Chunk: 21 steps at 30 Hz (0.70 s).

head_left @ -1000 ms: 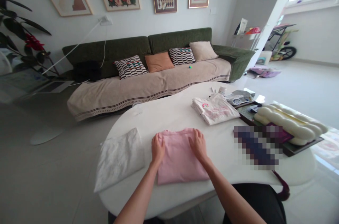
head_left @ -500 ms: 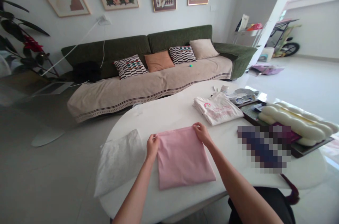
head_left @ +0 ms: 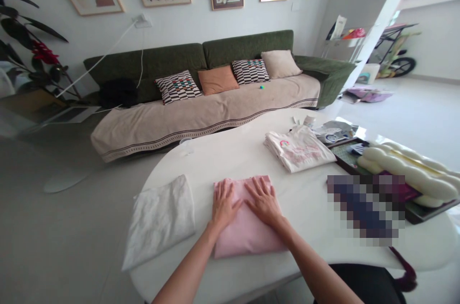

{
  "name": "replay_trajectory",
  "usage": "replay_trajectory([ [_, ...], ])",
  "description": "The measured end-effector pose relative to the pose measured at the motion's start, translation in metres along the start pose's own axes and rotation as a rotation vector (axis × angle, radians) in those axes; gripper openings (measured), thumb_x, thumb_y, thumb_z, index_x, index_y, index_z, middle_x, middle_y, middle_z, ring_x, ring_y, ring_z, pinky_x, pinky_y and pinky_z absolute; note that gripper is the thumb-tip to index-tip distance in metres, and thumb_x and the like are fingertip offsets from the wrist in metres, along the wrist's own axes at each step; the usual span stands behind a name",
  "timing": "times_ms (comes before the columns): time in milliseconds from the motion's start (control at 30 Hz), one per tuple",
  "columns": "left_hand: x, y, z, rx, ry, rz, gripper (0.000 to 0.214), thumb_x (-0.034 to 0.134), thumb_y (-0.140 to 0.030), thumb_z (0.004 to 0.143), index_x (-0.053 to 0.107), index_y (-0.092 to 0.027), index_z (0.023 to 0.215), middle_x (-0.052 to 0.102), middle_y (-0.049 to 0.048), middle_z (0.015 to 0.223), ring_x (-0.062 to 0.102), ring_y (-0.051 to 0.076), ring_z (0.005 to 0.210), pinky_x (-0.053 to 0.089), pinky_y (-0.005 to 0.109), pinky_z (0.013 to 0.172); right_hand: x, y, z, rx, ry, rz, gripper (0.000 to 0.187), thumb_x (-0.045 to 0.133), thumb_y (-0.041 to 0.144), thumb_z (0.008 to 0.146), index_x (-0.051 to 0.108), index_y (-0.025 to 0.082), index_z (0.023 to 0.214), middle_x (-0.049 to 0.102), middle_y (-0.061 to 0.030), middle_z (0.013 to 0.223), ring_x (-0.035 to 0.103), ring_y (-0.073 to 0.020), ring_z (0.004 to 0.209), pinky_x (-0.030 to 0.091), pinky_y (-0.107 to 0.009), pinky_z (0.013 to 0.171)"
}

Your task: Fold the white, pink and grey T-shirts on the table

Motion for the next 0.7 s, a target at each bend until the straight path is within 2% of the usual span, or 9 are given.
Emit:
replay_trajectory([
  [167, 0.009, -0.001, 0.000, -0.061, 0.060, 0.100, 0.062, 0.045, -0.049, 0.080, 0.033, -0.021, 0.135, 0.028, 0.0105, 0.142, 0.021, 0.031, 0.130, 0.016, 0.050, 0.105, 0.001, -0.003, 0.004, 0.021, 0.035, -0.043, 0.057, 0.029, 0.054, 0.086, 0.022, 0.031, 0.138, 0.013, -0.0061, 0.147, 0.001, -0.0287, 0.134, 0.012, -0.056, 0.100],
  [267, 0.005, -0.006, 0.002, -0.057, 0.075, 0.123, 0.062, 0.045, -0.051, 0.080, 0.036, -0.019, 0.133, 0.029, 0.0121, 0.141, 0.023, 0.031, 0.129, 0.016, 0.050, 0.105, -0.008, 0.000, 0.007, 0.012, 0.097, -0.029, 0.058, 0.027, 0.054, 0.087, 0.020, 0.030, 0.139, 0.010, -0.0068, 0.147, -0.002, -0.0281, 0.134, 0.011, -0.058, 0.100],
  [367, -0.005, -0.016, -0.008, -0.045, 0.071, 0.138, 0.064, 0.046, -0.052, 0.078, 0.039, -0.017, 0.131, 0.033, 0.0145, 0.138, 0.027, 0.032, 0.126, 0.018, 0.051, 0.103, -0.021, 0.006, -0.004, -0.006, 0.132, -0.014, 0.056, 0.030, 0.050, 0.087, 0.022, 0.029, 0.138, 0.011, -0.0082, 0.147, 0.000, -0.0286, 0.134, 0.010, -0.059, 0.099],
  [500, -0.026, -0.025, -0.042, -0.041, 0.069, 0.103, 0.052, 0.049, -0.045, 0.079, 0.047, -0.021, 0.125, 0.043, 0.0128, 0.130, 0.039, 0.030, 0.116, 0.028, 0.049, 0.098, -0.035, 0.020, -0.053, -0.080, 0.137, 0.033, 0.057, 0.045, 0.044, 0.082, 0.031, 0.028, 0.135, 0.011, -0.0092, 0.147, 0.002, -0.0298, 0.134, 0.010, -0.057, 0.101],
  [600, -0.043, -0.018, -0.067, -0.068, 0.078, -0.007, 0.036, 0.044, -0.030, 0.083, 0.054, -0.023, 0.117, 0.054, 0.0099, 0.112, 0.050, 0.024, 0.102, 0.038, 0.040, 0.092, -0.034, 0.033, -0.109, -0.211, 0.244, 0.148, 0.082, 0.061, 0.052, 0.067, 0.024, 0.034, 0.137, 0.009, -0.0084, 0.147, 0.002, -0.0336, 0.133, 0.012, -0.061, 0.099],
  [700, -0.052, -0.005, -0.083, -0.117, 0.044, -0.145, 0.031, 0.042, -0.025, 0.083, 0.058, -0.022, 0.109, 0.056, 0.0081, 0.098, 0.054, 0.020, 0.093, 0.044, 0.034, 0.086, -0.023, 0.042, -0.154, -0.234, 0.317, 0.158, 0.103, 0.074, 0.043, 0.053, 0.016, 0.036, 0.138, 0.006, -0.0098, 0.147, 0.000, -0.0393, 0.131, 0.010, -0.067, 0.096],
])
Point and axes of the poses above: each hand's wrist, its own z-axis towards the middle knuckle, its own x-axis out of the palm, y = z × x, the point moved 2 cm from there along z, towards the middle knuckle
